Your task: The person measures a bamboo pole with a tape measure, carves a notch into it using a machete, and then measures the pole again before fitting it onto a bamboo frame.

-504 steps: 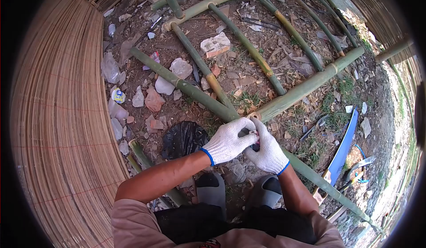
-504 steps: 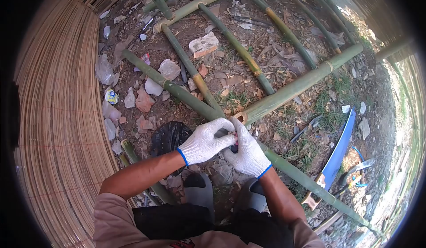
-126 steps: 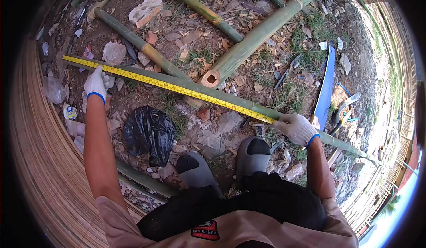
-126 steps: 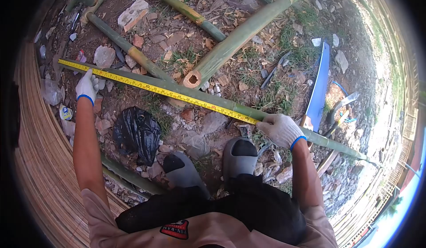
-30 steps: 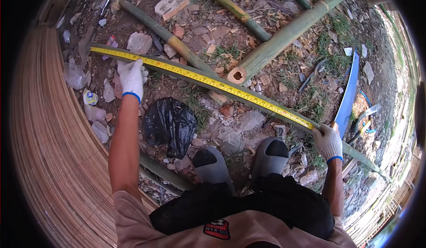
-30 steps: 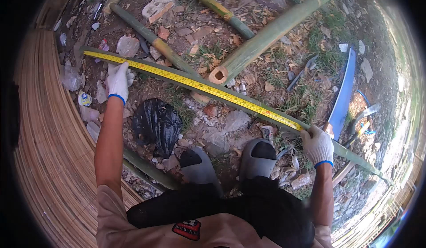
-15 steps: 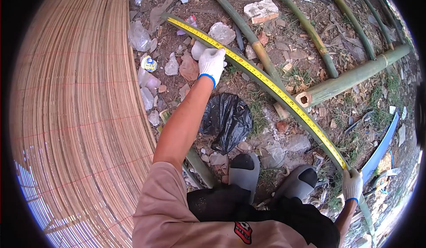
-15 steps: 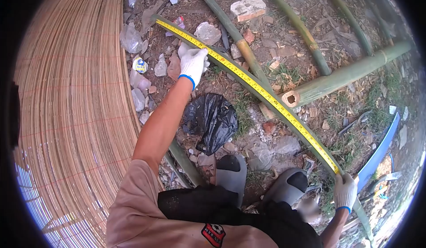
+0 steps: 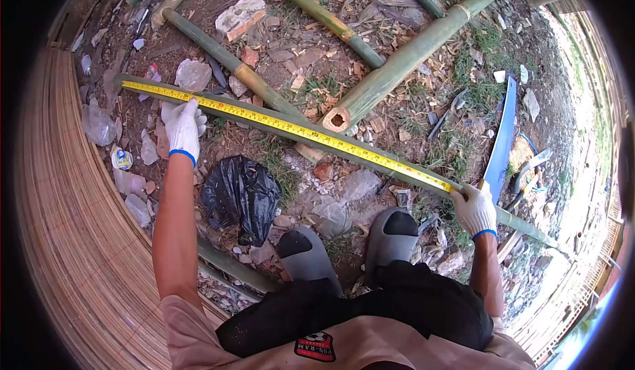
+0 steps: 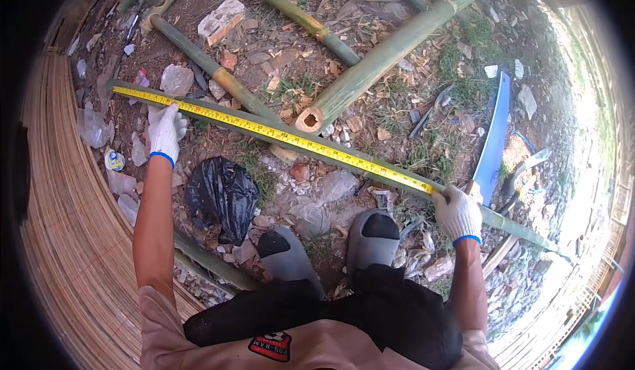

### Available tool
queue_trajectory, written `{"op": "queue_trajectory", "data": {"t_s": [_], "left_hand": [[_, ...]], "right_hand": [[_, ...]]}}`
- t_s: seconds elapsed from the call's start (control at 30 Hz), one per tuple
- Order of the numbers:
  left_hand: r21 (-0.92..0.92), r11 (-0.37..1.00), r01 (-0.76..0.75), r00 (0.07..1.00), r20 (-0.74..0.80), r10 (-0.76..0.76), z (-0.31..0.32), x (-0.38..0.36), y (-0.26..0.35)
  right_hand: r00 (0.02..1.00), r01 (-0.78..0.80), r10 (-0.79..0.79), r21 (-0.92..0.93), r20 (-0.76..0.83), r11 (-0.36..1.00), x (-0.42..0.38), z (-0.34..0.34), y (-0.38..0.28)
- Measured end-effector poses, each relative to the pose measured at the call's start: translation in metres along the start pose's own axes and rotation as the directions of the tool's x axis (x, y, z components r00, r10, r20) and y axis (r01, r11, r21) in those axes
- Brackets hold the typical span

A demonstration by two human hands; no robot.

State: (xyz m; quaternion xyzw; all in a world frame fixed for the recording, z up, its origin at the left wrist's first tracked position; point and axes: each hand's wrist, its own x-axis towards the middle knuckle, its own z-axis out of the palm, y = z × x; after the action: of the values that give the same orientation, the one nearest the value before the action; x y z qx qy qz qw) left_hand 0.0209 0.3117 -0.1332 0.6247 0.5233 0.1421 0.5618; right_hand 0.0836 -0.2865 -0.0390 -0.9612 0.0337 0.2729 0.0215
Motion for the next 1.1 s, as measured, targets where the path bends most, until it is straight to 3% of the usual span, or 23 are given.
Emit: {"op": "queue_trajectory", "data": {"t_s": [0.1,0.2,0.57,0.63,0.67,0.7,0.73,0.77,0.8,0.87,0.93,0.97,1.0,1.07,1.1], "left_hand": [[-0.003,1.0,0.004,1.0,0.022,-0.004,-0.002,0.004,-0.002],[0.013,1.0,-0.012,1.0,-0.002,0.012,0.0,0.0,-0.001],[-0.042,0.999,-0.021,0.999,0.03,0.022,-0.002,-0.001,0.001],[0.09,0.971,-0.222,0.97,-0.082,0.229,0.004,-0.013,0.007],[0.406,0.74,-0.536,0.752,-0.168,0.637,0.006,-0.004,-0.005],[0.365,0.751,-0.551,0.759,-0.155,0.632,0.029,-0.05,0.024],[0.468,0.612,-0.637,0.668,-0.061,0.741,0.044,-0.078,0.034],[0.502,0.334,-0.798,0.471,0.171,0.866,0.056,-0.102,0.039],[0.305,0.234,-0.923,0.334,0.337,0.88,0.077,-0.136,0.049],[0.097,0.095,-0.991,0.135,0.628,0.766,0.112,-0.187,0.043],[0.018,0.089,-0.996,0.066,0.818,0.571,0.148,-0.222,0.023],[0.011,0.083,-0.996,0.05,0.878,0.476,0.16,-0.232,0.008],[0.01,0.087,-0.996,0.051,0.878,0.476,0.165,-0.232,-0.003],[-0.028,-0.076,-0.997,-0.055,0.925,0.375,0.175,-0.23,-0.016],[-0.032,-0.077,-0.996,-0.059,0.928,0.367,0.174,-0.225,-0.019]], "right_hand": [[0.998,0.046,-0.048,-0.069,-0.033,0.997,-0.001,-0.001,0.0],[1.0,0.01,-0.011,0.031,0.026,0.999,0.0,0.0,0.001],[0.999,0.042,-0.043,-0.041,-0.017,0.998,-0.002,-0.001,0.002],[0.999,0.035,-0.035,-0.027,-0.016,0.999,-0.002,-0.001,0.003],[0.999,0.037,-0.037,-0.017,-0.013,0.999,-0.002,-0.001,0.003],[1.0,0.026,-0.027,-0.015,-0.014,1.0,-0.001,-0.002,0.002],[0.999,-0.026,0.024,0.044,0.047,0.999,0.001,-0.003,0.0],[0.991,-0.079,0.068,0.098,0.111,0.992,0.0,-0.004,0.0],[0.991,-0.082,0.071,0.094,0.116,0.992,-0.002,-0.003,0.001],[0.999,0.042,-0.042,0.015,-0.018,0.999,-0.003,-0.002,0.0],[1.0,0.023,-0.023,0.022,0.007,1.0,0.0,-0.002,0.0],[0.999,-0.007,0.006,0.033,0.037,0.999,0.0,-0.002,0.002],[0.999,-0.006,0.005,0.026,0.045,1.0,0.001,-0.001,0.002],[0.999,-0.005,0.003,0.036,0.051,0.999,0.003,-0.001,0.005],[0.998,-0.007,0.004,0.051,0.056,0.999,0.003,0.001,0.006]]}}
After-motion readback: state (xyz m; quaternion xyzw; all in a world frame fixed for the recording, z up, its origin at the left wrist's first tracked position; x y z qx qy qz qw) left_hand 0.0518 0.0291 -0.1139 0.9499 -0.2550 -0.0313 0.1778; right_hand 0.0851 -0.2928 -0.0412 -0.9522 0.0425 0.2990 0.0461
